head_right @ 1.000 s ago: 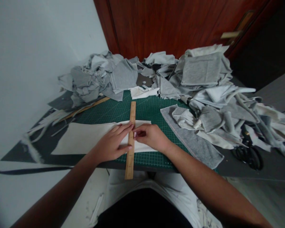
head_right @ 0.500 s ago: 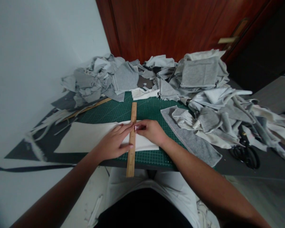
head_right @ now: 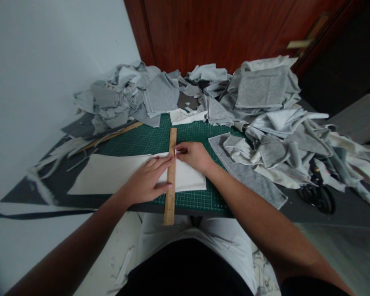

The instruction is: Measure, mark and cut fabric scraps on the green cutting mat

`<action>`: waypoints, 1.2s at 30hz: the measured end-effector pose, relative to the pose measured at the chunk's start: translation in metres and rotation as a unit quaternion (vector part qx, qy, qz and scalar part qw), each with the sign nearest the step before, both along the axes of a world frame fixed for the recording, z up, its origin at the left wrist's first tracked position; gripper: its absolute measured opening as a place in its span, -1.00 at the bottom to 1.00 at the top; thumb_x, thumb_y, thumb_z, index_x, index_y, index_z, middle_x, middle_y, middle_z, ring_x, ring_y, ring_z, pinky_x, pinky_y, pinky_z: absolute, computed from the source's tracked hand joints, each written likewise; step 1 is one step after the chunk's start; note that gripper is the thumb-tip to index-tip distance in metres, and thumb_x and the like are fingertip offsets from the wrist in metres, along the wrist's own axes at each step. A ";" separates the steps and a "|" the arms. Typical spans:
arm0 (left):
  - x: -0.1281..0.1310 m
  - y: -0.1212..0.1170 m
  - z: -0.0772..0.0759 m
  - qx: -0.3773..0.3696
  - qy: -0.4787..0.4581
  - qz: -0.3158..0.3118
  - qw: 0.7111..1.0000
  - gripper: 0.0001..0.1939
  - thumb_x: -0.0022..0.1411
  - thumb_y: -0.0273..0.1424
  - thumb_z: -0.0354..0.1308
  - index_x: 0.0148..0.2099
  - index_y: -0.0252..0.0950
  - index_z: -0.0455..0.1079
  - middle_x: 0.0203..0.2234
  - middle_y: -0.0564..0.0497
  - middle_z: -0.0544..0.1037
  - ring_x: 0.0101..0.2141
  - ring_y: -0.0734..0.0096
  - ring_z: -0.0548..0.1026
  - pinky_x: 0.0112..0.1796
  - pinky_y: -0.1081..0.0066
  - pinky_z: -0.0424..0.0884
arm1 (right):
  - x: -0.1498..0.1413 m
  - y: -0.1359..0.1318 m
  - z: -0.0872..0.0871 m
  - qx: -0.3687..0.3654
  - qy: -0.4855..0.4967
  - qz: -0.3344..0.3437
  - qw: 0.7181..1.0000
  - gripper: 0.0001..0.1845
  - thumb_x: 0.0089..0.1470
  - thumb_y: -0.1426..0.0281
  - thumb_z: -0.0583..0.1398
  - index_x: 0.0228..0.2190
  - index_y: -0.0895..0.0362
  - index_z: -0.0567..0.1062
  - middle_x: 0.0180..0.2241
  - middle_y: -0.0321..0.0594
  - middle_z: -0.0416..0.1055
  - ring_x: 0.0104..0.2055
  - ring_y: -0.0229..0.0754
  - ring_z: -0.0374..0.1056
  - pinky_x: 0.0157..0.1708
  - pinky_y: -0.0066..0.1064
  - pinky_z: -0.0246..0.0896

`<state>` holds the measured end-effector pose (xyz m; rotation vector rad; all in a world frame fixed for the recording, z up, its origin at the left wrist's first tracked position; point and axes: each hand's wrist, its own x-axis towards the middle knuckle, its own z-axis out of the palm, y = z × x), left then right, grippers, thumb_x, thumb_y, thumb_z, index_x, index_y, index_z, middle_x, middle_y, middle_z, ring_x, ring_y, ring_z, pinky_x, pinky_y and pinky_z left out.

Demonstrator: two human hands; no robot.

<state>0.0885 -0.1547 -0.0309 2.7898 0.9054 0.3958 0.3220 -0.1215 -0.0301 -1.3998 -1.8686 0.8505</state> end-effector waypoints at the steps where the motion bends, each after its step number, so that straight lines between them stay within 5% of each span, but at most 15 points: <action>1: 0.000 0.000 0.000 0.001 0.001 0.001 1.000 -0.20 0.32 -0.13 0.22 0.45 -0.36 0.08 0.36 -0.25 0.26 0.28 -0.06 0.25 0.29 0.00 0.20 | 0.000 0.002 0.000 0.002 0.002 0.002 1.000 -0.65 0.06 0.56 0.32 -0.08 0.15 0.66 -0.19 -0.19 0.66 -0.19 -0.18 0.57 -0.15 -0.39 0.39; 13: 0.000 0.000 0.000 0.003 0.004 -0.003 1.000 -0.20 0.33 -0.14 0.20 0.47 -0.29 0.03 0.37 -0.23 0.25 0.31 -0.04 0.25 0.32 -0.02 0.14 | 0.001 0.019 0.000 0.032 0.000 -0.008 0.999 -0.67 0.03 0.53 0.35 -0.11 0.15 0.67 -0.26 -0.24 0.65 -0.28 -0.23 0.54 -0.20 -0.41 0.39; 20: 0.000 0.000 0.000 0.002 0.011 0.001 1.000 -0.21 0.33 -0.13 0.20 0.45 -0.34 0.06 0.37 -0.26 0.25 0.32 -0.04 0.25 0.32 -0.01 0.15 | -0.003 0.032 0.000 -0.032 0.026 -0.032 0.999 -0.67 0.10 0.48 0.31 -0.06 0.21 0.62 -0.27 -0.19 0.62 -0.52 -0.33 0.46 -0.50 -0.49 0.30; 24: -0.001 0.000 -0.002 0.003 0.003 0.002 1.000 -0.21 0.32 -0.14 0.21 0.46 -0.29 0.04 0.37 -0.23 0.26 0.30 -0.05 0.27 0.31 -0.04 0.16 | 0.004 0.036 0.005 0.027 -0.018 -0.057 0.998 -0.82 0.06 0.46 0.35 -0.23 0.19 0.65 -0.26 -0.18 0.58 -0.42 -0.30 0.44 -0.39 -0.45 0.30; 28: -0.001 0.000 -0.002 0.001 -0.004 -0.001 1.000 -0.20 0.32 -0.14 0.21 0.47 -0.28 0.03 0.37 -0.22 0.26 0.30 -0.05 0.27 0.31 -0.03 0.15 | 0.011 0.013 0.014 0.104 -0.035 -0.089 0.990 -0.93 0.09 0.40 0.34 -0.36 0.16 0.60 -0.35 -0.22 0.55 -0.31 -0.23 0.42 -0.26 -0.41 0.26; 36: 0.000 0.000 -0.001 0.001 0.003 0.001 1.000 -0.21 0.35 -0.11 0.18 0.46 -0.38 0.06 0.37 -0.27 0.25 0.31 -0.05 0.24 0.32 -0.01 0.15 | -0.021 -0.062 0.005 0.076 -0.079 -0.111 0.988 -0.88 0.14 0.41 0.29 -0.29 0.13 0.66 -0.36 -0.16 0.59 -0.32 -0.16 0.48 -0.23 -0.36 0.30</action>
